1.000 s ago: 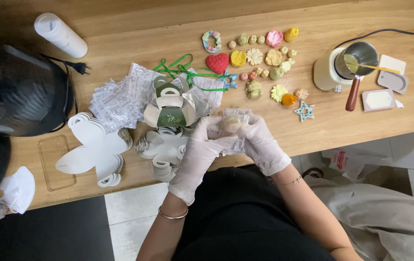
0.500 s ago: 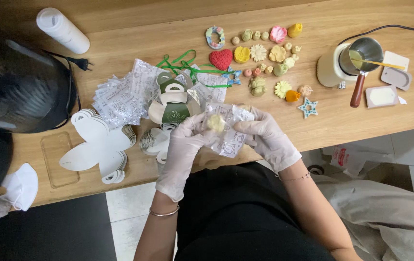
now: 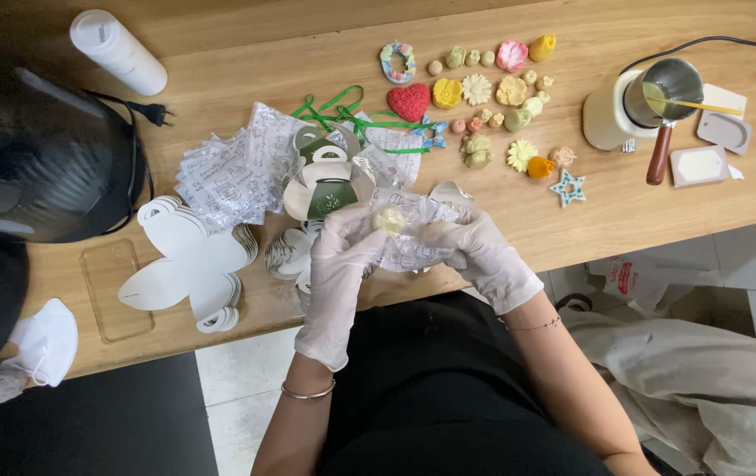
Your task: The person wraps a green gift box with a green ribbon and sets it aside, then holds a small melting pot of melted wax and uses a spoon to ladle the wax into a rectangular metal tin mold on the table, repeatedly scooping and pouring to fill the mold.
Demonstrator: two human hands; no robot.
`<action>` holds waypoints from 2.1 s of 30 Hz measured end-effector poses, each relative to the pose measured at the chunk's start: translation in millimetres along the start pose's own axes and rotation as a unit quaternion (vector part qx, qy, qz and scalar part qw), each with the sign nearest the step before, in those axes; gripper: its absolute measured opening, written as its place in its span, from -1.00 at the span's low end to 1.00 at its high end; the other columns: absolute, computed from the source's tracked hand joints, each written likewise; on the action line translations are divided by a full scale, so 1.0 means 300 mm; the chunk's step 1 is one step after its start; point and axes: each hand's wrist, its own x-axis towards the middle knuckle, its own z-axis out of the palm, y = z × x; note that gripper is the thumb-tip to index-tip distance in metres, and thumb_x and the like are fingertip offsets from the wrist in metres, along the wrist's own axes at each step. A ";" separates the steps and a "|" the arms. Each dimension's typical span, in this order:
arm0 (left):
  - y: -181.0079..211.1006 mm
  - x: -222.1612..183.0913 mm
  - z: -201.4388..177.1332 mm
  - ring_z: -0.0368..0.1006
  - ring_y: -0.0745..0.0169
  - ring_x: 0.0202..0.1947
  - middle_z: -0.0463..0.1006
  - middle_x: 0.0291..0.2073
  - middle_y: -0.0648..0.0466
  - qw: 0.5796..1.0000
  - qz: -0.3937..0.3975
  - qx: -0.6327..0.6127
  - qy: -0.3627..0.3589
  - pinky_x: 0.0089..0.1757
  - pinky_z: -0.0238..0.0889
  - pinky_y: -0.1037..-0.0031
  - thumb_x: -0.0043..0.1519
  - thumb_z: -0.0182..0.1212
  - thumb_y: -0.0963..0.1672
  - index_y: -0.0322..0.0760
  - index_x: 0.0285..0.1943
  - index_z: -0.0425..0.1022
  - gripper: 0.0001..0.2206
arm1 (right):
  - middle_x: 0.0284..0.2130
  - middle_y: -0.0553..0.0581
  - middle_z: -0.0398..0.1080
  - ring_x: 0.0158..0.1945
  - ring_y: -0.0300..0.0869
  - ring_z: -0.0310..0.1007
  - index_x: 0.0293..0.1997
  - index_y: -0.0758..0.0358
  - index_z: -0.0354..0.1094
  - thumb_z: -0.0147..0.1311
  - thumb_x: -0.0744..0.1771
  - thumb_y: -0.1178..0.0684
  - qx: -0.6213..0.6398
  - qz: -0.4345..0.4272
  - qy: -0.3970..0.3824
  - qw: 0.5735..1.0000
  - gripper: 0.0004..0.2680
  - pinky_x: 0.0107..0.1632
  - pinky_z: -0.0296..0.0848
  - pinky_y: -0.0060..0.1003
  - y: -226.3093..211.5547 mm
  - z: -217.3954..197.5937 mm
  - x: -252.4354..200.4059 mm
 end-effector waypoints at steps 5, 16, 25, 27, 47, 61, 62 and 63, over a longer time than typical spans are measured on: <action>-0.042 0.027 -0.062 0.48 0.39 0.04 0.54 0.05 0.04 0.997 0.066 0.032 0.020 0.10 0.40 0.51 0.27 0.26 -0.29 -0.42 0.21 0.38 -0.68 | -0.30 0.11 0.54 -0.27 -0.22 0.47 -0.17 0.42 0.47 0.21 0.26 0.34 -0.007 -0.038 -0.018 0.999 -0.88 -0.17 0.46 -0.35 -0.023 0.069 -0.022; 0.021 0.017 -0.092 0.53 0.41 -0.26 0.63 -0.17 0.00 0.997 -0.023 0.028 0.073 -0.25 0.39 0.55 0.21 0.28 -0.30 -0.44 0.12 0.41 -0.70 | 0.04 0.27 0.46 -0.01 -0.13 0.53 0.10 0.46 0.31 0.02 0.33 0.20 0.200 -0.116 -0.070 0.970 -0.76 0.06 0.55 -0.25 0.103 0.097 -0.047; 0.100 -0.020 0.037 0.56 0.38 -0.25 0.62 -0.20 0.04 0.940 0.163 0.270 -0.128 -0.17 0.48 0.50 0.31 0.30 -0.26 -0.38 0.05 0.42 -0.80 | 0.17 0.15 0.41 0.18 -0.14 0.45 0.38 0.31 0.17 0.10 0.37 -0.06 0.283 -0.036 -0.120 0.951 -0.57 0.20 0.41 -0.22 0.242 0.106 -0.043; 0.110 -0.008 0.063 0.59 0.30 -0.27 0.59 -0.23 0.02 0.921 0.169 0.312 -0.162 -0.20 0.48 0.49 0.30 0.26 -0.24 -0.40 0.21 0.30 -0.67 | 0.14 0.20 0.39 0.16 -0.06 0.44 0.40 0.31 0.13 0.06 0.43 -0.09 0.374 0.006 -0.120 0.920 -0.59 0.28 0.42 -0.10 0.276 0.064 -0.044; 0.200 0.160 -0.085 0.25 0.30 0.28 0.03 0.55 -0.03 0.979 0.117 0.169 -0.017 0.18 0.26 0.47 0.31 0.07 -0.35 -0.30 0.58 0.00 -0.37 | -0.12 0.10 0.49 -0.04 -0.23 0.47 0.18 0.44 0.33 0.18 0.41 0.13 0.281 -0.181 0.054 0.941 -0.75 0.11 0.44 -0.40 0.154 -0.160 -0.003; 0.122 0.136 -0.348 -0.07 -0.61 0.51 -0.01 0.42 -0.58 0.702 0.220 0.674 0.070 0.40 -0.15 -0.17 0.36 0.44 0.02 -0.52 0.62 -0.09 -0.14 | -0.18 0.14 0.58 -0.17 -0.26 0.56 0.01 0.43 0.47 0.24 0.30 0.20 0.027 -0.214 0.384 0.898 -0.79 -0.04 0.56 -0.39 0.154 -0.452 0.307; 0.122 0.124 -0.310 -0.01 -0.51 0.50 0.07 0.41 -0.48 0.704 0.256 0.656 0.092 0.43 -0.11 -0.11 0.37 0.42 -0.01 -0.49 0.58 0.01 -0.23 | -0.19 0.12 0.58 -0.18 -0.28 0.55 0.01 0.41 0.48 0.28 0.30 0.17 -0.047 -0.200 0.410 0.889 -0.78 -0.06 0.54 -0.41 0.147 -0.450 0.307; 0.120 0.108 -0.272 0.06 -0.41 0.48 0.15 0.40 -0.38 0.706 0.291 0.635 0.112 0.45 -0.06 -0.05 0.39 0.40 -0.03 -0.47 0.54 0.11 -0.32 | -0.19 0.11 0.58 -0.18 -0.29 0.53 0.01 0.39 0.49 0.32 0.29 0.15 -0.122 -0.182 0.434 0.874 -0.77 -0.08 0.51 -0.44 0.142 -0.451 0.304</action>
